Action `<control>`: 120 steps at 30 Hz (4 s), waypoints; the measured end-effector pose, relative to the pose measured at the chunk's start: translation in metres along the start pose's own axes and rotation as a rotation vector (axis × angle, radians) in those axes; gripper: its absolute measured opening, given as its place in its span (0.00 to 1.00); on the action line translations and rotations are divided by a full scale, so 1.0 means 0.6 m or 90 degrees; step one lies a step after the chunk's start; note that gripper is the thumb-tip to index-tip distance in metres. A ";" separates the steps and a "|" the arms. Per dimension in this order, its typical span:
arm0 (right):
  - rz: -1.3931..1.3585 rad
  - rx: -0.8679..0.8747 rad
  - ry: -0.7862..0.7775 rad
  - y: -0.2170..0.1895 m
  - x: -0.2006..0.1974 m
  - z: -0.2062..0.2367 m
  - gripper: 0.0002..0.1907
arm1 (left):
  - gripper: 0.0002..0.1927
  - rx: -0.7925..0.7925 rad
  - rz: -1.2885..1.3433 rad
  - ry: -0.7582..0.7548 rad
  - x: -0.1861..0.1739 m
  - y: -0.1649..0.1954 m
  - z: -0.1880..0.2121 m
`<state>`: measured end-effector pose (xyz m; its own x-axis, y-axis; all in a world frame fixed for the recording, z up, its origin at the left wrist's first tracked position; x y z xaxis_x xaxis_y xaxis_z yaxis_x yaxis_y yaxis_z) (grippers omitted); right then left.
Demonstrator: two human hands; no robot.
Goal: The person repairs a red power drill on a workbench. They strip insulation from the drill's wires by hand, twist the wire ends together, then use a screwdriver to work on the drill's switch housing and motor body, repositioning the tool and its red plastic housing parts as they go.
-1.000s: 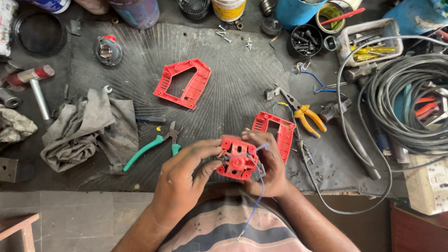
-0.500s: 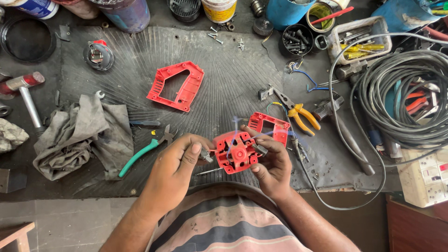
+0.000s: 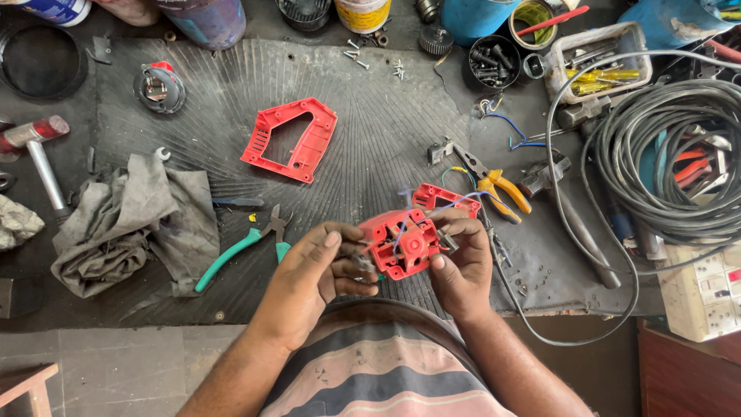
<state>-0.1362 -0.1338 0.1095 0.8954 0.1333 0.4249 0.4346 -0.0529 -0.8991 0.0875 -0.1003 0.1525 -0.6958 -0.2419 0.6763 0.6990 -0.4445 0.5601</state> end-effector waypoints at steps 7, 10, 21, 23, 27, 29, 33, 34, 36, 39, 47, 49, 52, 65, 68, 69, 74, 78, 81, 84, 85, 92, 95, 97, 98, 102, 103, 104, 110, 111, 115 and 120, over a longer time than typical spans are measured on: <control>0.115 -0.064 -0.102 -0.014 0.011 -0.006 0.34 | 0.21 0.065 -0.068 0.006 0.013 0.005 0.016; 0.170 -0.089 -0.135 -0.024 0.017 -0.008 0.38 | 0.23 0.093 -0.103 0.013 0.006 0.006 0.022; 0.308 -0.209 -0.236 -0.076 0.076 -0.005 0.17 | 0.13 0.165 -0.299 0.053 0.013 -0.018 0.038; 0.353 -0.188 -0.209 -0.091 0.089 -0.004 0.13 | 0.15 0.123 -0.238 0.080 0.007 -0.019 0.036; 0.391 -0.096 -0.155 -0.112 0.104 -0.008 0.10 | 0.16 0.075 -0.154 0.074 -0.005 -0.018 0.026; 0.398 -0.085 -0.146 -0.114 0.109 -0.014 0.11 | 0.17 0.059 -0.133 0.081 -0.007 -0.023 0.022; 0.415 -0.058 -0.137 -0.113 0.114 -0.021 0.10 | 0.17 0.057 -0.104 0.076 -0.005 -0.031 0.022; 0.429 -0.053 -0.141 -0.112 0.115 -0.021 0.09 | 0.17 0.057 -0.109 0.076 -0.005 -0.031 0.023; 0.446 -0.051 -0.147 -0.112 0.116 -0.020 0.09 | 0.16 0.060 -0.117 0.075 -0.004 -0.028 0.024; 0.449 -0.058 -0.142 -0.113 0.116 -0.020 0.08 | 0.17 0.085 -0.176 0.044 0.001 -0.016 0.026; 0.450 -0.079 -0.139 -0.115 0.116 -0.023 0.08 | 0.19 0.169 -0.350 -0.033 0.023 0.019 0.042; 0.458 -0.088 -0.136 -0.115 0.119 -0.022 0.07 | 0.18 0.197 -0.385 -0.021 0.028 0.021 0.044; 0.461 -0.091 -0.128 -0.115 0.124 -0.021 0.07 | 0.19 0.187 -0.416 0.025 0.032 0.022 0.050; 0.492 -0.123 -0.111 -0.113 0.140 -0.015 0.06 | 0.10 0.454 -0.657 0.098 0.052 0.037 0.063; 0.477 -0.112 -0.084 -0.114 0.136 -0.015 0.05 | 0.09 0.381 -0.510 0.081 0.043 0.027 0.061; 0.472 -0.116 -0.088 -0.113 0.134 -0.015 0.05 | 0.10 0.299 -0.402 0.068 0.035 0.021 0.056; 0.447 -0.078 -0.075 -0.110 0.119 -0.020 0.04 | 0.16 0.111 -0.227 0.102 -0.023 0.017 0.017; 0.423 -0.110 -0.094 -0.114 0.117 -0.028 0.06 | 0.16 0.072 -0.155 0.077 -0.034 0.007 0.000; 0.414 -0.090 -0.114 -0.119 0.116 -0.030 0.09 | 0.13 0.039 -0.154 0.050 -0.015 -0.004 -0.004; 0.380 0.010 -0.089 -0.114 0.112 -0.027 0.14 | 0.09 0.188 -0.271 -0.020 0.022 0.007 0.006; 0.385 0.033 -0.078 -0.111 0.110 -0.026 0.16 | 0.10 0.227 -0.399 0.006 0.029 0.016 0.012; 0.390 -0.025 -0.093 -0.091 0.084 -0.031 0.11 | 0.12 0.469 -0.648 0.038 0.075 0.063 0.045; 0.360 -0.007 -0.083 -0.084 0.075 -0.032 0.10 | 0.12 0.428 -0.564 0.068 0.071 0.061 0.046; 0.366 0.000 -0.085 -0.082 0.072 -0.033 0.10 | 0.12 0.408 -0.508 0.068 0.061 0.057 0.041; 0.369 0.005 -0.084 -0.082 0.072 -0.032 0.10 | 0.12 0.402 -0.484 0.058 0.056 0.055 0.039; 0.381 -0.002 -0.082 -0.083 0.073 -0.033 0.11 | 0.14 0.337 -0.371 0.026 0.032 0.036 0.028; 0.383 -0.001 -0.078 -0.083 0.073 -0.033 0.11 | 0.13 0.298 -0.308 0.032 0.024 0.031 0.021; 0.384 0.001 -0.074 -0.083 0.074 -0.034 0.12 | 0.12 0.259 -0.245 0.039 0.018 0.025 0.013; 0.403 -0.050 -0.095 -0.090 0.094 -0.031 0.11 | 0.13 0.064 0.050 0.049 0.006 -0.017 -0.032; 0.404 -0.041 -0.091 -0.090 0.097 -0.030 0.12 | 0.13 0.037 0.064 0.054 0.007 -0.021 -0.038; 0.412 -0.051 -0.062 -0.091 0.105 -0.030 0.13 | 0.15 -0.017 0.007 0.037 0.014 -0.013 -0.051; 0.384 -0.053 -0.033 -0.087 0.108 -0.026 0.14 | 0.16 0.025 -0.267 0.066 0.045 0.003 -0.050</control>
<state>-0.0990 -0.1378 0.1856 0.9811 0.1035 -0.1636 -0.1392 -0.2104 -0.9677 0.0649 -0.1333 0.1577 -0.9322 -0.1341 0.3362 0.3573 -0.4905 0.7949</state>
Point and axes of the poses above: each hand's wrist, its own z-axis away from the middle knuckle, its own x-axis out of the palm, y = z × x, the point moved 3 cm from there along -z, towards the middle knuckle, and after that the axes turned 6 degrees about y, right-handed, at the moved point
